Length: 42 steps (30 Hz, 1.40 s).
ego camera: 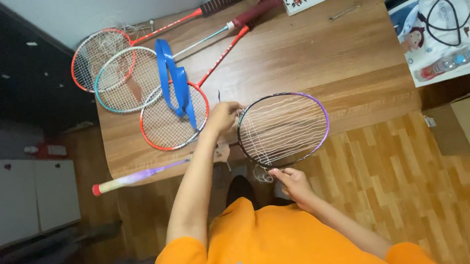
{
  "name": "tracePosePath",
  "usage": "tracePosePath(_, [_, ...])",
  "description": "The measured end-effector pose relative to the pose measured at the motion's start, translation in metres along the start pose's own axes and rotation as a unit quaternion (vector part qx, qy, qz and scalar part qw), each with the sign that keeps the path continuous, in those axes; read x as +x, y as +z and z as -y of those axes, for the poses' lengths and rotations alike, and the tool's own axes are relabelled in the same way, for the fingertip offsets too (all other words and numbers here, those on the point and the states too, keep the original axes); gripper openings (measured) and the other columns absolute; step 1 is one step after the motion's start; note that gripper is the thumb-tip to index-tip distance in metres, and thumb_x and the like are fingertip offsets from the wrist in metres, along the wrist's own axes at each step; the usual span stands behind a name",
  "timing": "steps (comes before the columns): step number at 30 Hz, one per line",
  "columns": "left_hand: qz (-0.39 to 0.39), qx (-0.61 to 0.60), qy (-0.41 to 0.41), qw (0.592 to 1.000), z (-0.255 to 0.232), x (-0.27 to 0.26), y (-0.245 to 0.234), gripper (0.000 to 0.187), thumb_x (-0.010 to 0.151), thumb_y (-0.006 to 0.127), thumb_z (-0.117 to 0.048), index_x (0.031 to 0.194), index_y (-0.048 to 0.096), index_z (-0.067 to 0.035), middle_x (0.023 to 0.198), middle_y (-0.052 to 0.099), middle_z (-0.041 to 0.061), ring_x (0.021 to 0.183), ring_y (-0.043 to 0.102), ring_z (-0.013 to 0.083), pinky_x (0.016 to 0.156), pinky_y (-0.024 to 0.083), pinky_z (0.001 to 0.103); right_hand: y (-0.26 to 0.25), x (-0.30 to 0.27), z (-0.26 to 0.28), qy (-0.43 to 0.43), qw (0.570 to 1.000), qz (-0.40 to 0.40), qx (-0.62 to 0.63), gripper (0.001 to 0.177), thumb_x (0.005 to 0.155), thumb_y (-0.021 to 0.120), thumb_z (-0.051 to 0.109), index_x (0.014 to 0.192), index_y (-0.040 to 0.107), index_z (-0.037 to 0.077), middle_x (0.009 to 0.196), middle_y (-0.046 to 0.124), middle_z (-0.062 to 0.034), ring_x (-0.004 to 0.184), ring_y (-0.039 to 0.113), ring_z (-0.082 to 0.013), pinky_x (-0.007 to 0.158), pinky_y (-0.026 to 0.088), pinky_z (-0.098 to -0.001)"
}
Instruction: The recorder is threading or removing strings from a badminton racket held in a stringing clamp.
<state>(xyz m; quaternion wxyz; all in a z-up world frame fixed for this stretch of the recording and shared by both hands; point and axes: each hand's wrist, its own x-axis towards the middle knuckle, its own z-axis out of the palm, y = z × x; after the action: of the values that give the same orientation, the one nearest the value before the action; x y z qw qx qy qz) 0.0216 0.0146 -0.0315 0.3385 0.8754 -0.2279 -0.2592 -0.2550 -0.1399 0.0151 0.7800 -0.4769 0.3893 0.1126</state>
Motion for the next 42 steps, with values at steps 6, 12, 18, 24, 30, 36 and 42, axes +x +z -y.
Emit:
tracePosePath(6, [0.071, -0.002, -0.004, 0.997, 0.014, 0.007, -0.024, 0.016, 0.096, 0.063, -0.024, 0.1, 0.074, -0.012, 0.087, 0.078, 0.008, 0.097, 0.073, 0.0341, 0.091, 0.054, 0.048, 0.003, 0.013, -0.014, -0.008, 0.999, -0.022, 0.026, 0.023, 0.097, 0.075, 0.016, 0.093, 0.066, -0.005, 0.052, 0.043, 0.0029, 0.033, 0.03, -0.0008, 0.03, 0.027, -0.0178])
tracePosePath(12, [0.037, -0.022, -0.019, 0.999, 0.049, 0.023, -0.008, 0.027, 0.087, 0.07, -0.041, 0.096, 0.074, -0.016, 0.082, 0.075, 0.008, 0.092, 0.073, 0.03, 0.086, 0.056, 0.043, 0.001, 0.017, -0.016, -0.028, 0.999, -0.013, -0.006, 0.022, 0.098, 0.072, 0.011, 0.088, 0.068, -0.007, 0.047, 0.036, 0.0038, 0.032, 0.028, -0.0023, 0.03, 0.024, -0.0201])
tracePosePath(18, [0.014, -0.22, -0.066, 0.973, 0.051, 0.023, -0.004, 0.018, 0.091, 0.068, -0.024, 0.1, 0.069, -0.009, 0.09, 0.075, 0.009, 0.086, 0.075, 0.0206, 0.082, 0.06, 0.035, 0.004, 0.016, -0.016, -0.059, 0.998, -0.012, 0.006, 0.031, 0.097, 0.072, 0.007, 0.071, 0.056, 0.004, 0.047, 0.032, 0.0042, 0.032, 0.027, -0.0017, 0.03, 0.023, -0.0199])
tracePosePath(24, [-0.014, -0.373, -0.155, 0.914, 0.078, 0.032, -0.004, 0.027, 0.096, 0.053, -0.019, 0.099, 0.069, 0.002, 0.085, 0.077, 0.015, 0.077, 0.076, 0.0174, 0.067, 0.062, 0.027, -0.002, 0.025, -0.024, -0.054, 0.998, -0.01, -0.002, 0.02, 0.097, 0.072, 0.008, 0.082, 0.068, -0.004, 0.042, 0.038, 0.0034, 0.03, 0.034, -0.0029, 0.03, 0.027, -0.0189])
tracePosePath(30, [-0.189, -0.38, -0.16, 0.892, 0.134, 0.037, -0.003, 0.028, 0.096, 0.047, -0.013, 0.074, 0.064, -0.007, 0.053, 0.054, 0.002, 0.05, 0.052, 0.0057, 0.044, 0.042, 0.019, 0.0, 0.021, -0.017, -0.054, 0.998, -0.025, -0.024, 0.018, 0.095, 0.074, 0.01, 0.08, 0.065, 0.003, 0.055, 0.065, -0.0018, 0.036, 0.041, 0.0024, 0.033, 0.032, -0.0142])
tracePosePath(36, [-0.359, -0.485, -0.192, 0.774, 0.098, 0.027, -0.078, 0.03, 0.098, 0.04, -0.008, 0.071, 0.053, -0.011, 0.05, 0.038, -0.006, 0.035, 0.034, 0.004, 0.029, 0.03, 0.017, -0.003, 0.027, -0.017, -0.054, 0.998, -0.024, -0.027, 0.021, 0.094, 0.076, 0.009, 0.077, 0.064, 0.003, 0.055, 0.064, -0.004, 0.033, 0.043, -0.0012, 0.031, 0.034, -0.0159])
tracePosePath(42, [-0.365, -0.495, -0.183, 0.767, 0.084, 0.018, -0.107, 0.033, 0.101, 0.036, -0.006, 0.073, 0.053, -0.009, 0.047, 0.038, -0.001, 0.032, 0.025, 0.0024, 0.027, 0.023, 0.019, -0.003, 0.022, -0.014, -0.059, 0.998, -0.032, -0.016, 0.032, 0.093, 0.076, 0.008, 0.07, 0.054, 0.007, 0.058, 0.067, -0.0076, 0.033, 0.042, -0.0021, 0.031, 0.033, -0.0164])
